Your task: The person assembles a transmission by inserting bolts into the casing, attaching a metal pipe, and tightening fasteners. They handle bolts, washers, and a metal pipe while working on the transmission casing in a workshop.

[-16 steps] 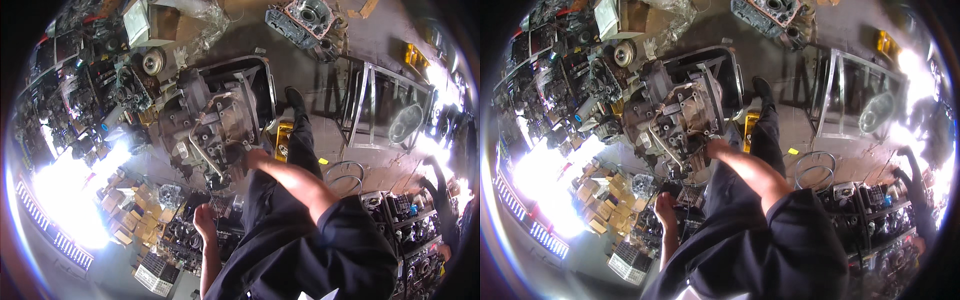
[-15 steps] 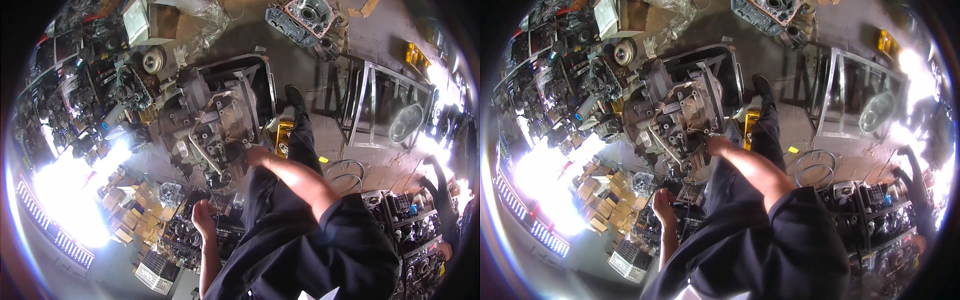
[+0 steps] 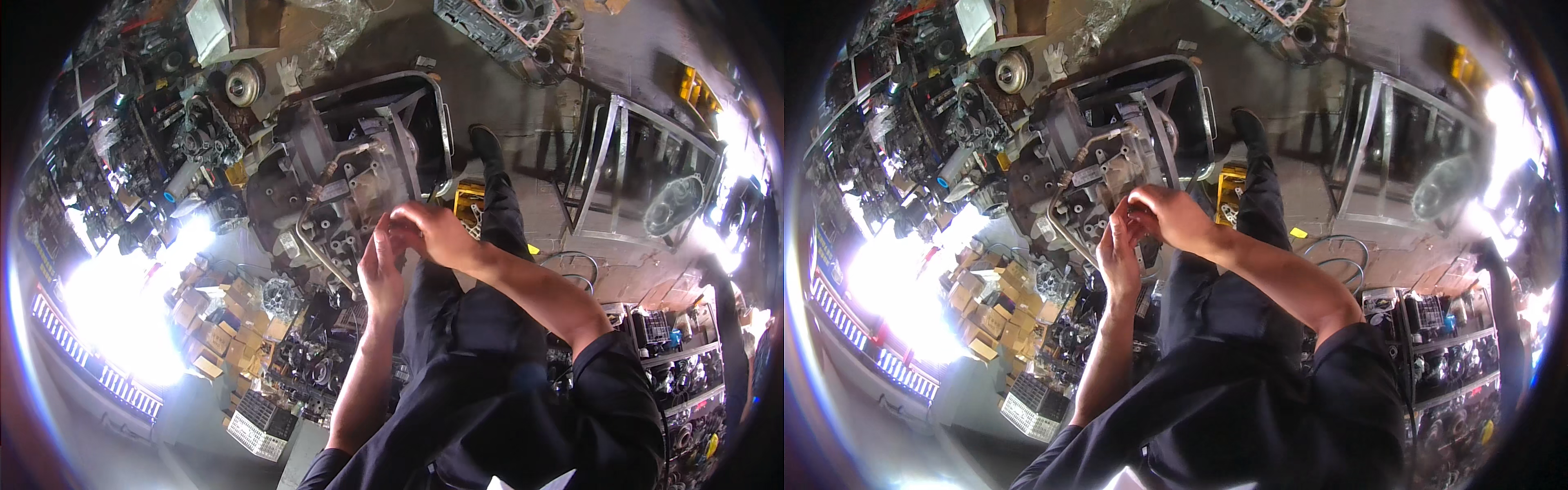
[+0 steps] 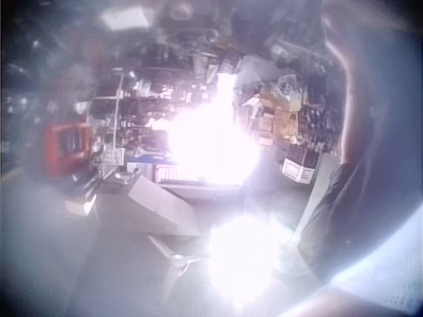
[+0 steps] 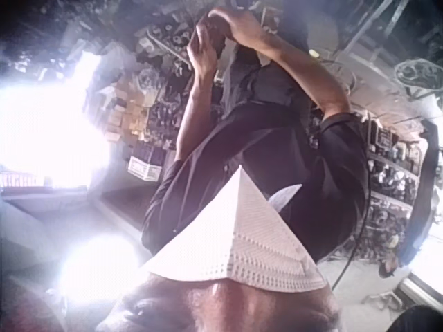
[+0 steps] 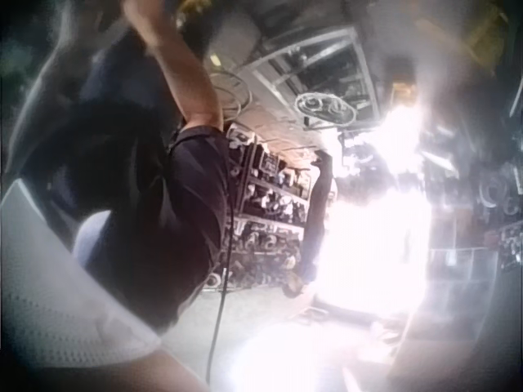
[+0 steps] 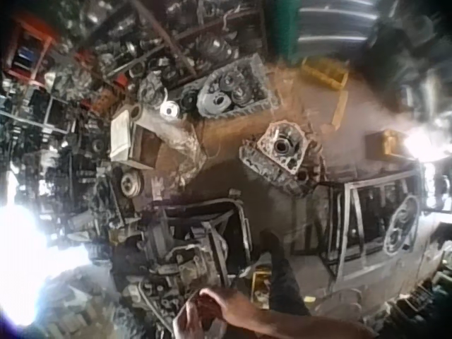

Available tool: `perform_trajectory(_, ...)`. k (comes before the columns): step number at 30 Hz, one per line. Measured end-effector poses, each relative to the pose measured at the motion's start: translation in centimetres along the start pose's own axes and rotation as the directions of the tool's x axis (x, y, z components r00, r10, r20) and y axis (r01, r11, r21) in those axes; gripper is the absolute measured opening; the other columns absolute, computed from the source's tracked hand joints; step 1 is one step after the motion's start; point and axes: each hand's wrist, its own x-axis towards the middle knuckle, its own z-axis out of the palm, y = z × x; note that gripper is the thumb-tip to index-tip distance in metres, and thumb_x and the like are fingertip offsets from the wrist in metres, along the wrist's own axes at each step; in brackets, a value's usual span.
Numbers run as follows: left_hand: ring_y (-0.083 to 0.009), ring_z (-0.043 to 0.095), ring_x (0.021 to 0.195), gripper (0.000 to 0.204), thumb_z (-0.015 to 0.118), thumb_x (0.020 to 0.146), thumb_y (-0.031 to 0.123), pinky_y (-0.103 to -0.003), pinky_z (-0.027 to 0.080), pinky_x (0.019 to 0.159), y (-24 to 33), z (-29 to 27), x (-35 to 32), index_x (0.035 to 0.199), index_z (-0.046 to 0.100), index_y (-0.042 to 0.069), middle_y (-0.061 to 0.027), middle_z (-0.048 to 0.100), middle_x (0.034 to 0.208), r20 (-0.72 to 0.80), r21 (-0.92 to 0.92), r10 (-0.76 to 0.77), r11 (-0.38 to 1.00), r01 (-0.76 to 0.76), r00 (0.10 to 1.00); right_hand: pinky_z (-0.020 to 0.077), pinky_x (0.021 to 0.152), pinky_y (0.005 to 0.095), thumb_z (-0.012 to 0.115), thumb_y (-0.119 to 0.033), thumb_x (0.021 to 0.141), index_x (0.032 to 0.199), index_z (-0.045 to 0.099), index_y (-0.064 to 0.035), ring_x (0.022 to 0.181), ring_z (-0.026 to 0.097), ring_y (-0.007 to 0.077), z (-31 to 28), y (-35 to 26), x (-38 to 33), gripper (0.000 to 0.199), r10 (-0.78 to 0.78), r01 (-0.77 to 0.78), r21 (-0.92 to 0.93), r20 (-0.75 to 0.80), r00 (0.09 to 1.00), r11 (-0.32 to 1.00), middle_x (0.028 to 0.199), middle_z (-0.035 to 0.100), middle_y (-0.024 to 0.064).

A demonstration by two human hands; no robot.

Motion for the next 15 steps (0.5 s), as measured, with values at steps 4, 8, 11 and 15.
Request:
perform_trajectory(4, -0.0226, 0.062, 0.122, 0.067, 0.038, 0.111, 0.048, -0.037, 0.046, 0.109, 0.5, -0.2, 1.3, 0.145, 0.050, -0.008, -0.0173, 0.061, 0.138, 0.010, -0.221, -0.022, 0.975, 0.024, 1.000, 0.0604, 0.079, 0.0340, 0.073, 0.005, 0.083, 0.116, 0.065, -0.0022, 0.094, 0.076, 0.0280, 0.0, 0.6, 1.1, 0.034, 0.049, -0.045, 0.034, -0.103, 0.993, 0.998, 0.102, 0.072, 0.0150)
perform_trajectory(8, -0.0263, 0.059, 0.128, 0.068, 0.037, 0.111, 0.048, -0.040, 0.044, 0.113, 1.8, -0.7, 1.6, 0.145, 0.049, -0.010, -0.0197, 0.057, 0.144, 0.017, -0.333, -0.051, 0.941, 0.053, 0.999, 0.0612, 0.081, 0.0322, 0.074, 0.006, 0.082, 0.115, 0.067, -0.0010, 0.094, 0.076, 0.0256, -0.1, 0.1, 1.9, 0.034, -0.021, 0.028, 0.041, -0.157, 0.987, 0.999, 0.104, 0.073, 0.0141)
perform_trajectory(11, -0.0264, 0.054, 0.134, 0.070, 0.032, 0.112, 0.049, -0.040, 0.042, 0.116, 2.9, -0.8, 1.4, 0.147, 0.046, -0.010, -0.0205, 0.053, 0.149, 0.044, -0.381, -0.039, 0.923, 0.053, 0.998, 0.0616, 0.082, 0.0319, 0.076, 0.006, 0.082, 0.115, 0.067, -0.0003, 0.094, 0.076, 0.0253, -0.1, -0.4, 2.4, 0.035, -0.068, 0.073, 0.023, -0.171, 0.983, 0.997, 0.105, 0.073, 0.0135)
perform_trajectory(15, -0.0276, 0.050, 0.140, 0.072, 0.032, 0.111, 0.050, -0.042, 0.039, 0.118, 3.9, -1.0, 1.1, 0.148, 0.044, -0.010, -0.0204, 0.049, 0.153, 0.066, -0.460, -0.050, 0.885, 0.075, 0.997, 0.0619, 0.082, 0.0313, 0.078, 0.008, 0.080, 0.114, 0.068, 0.0016, 0.094, 0.076, 0.0239, -0.2, -1.0, 2.6, 0.035, -0.088, 0.104, 0.081, -0.185, 0.979, 0.991, 0.106, 0.072, 0.0133)
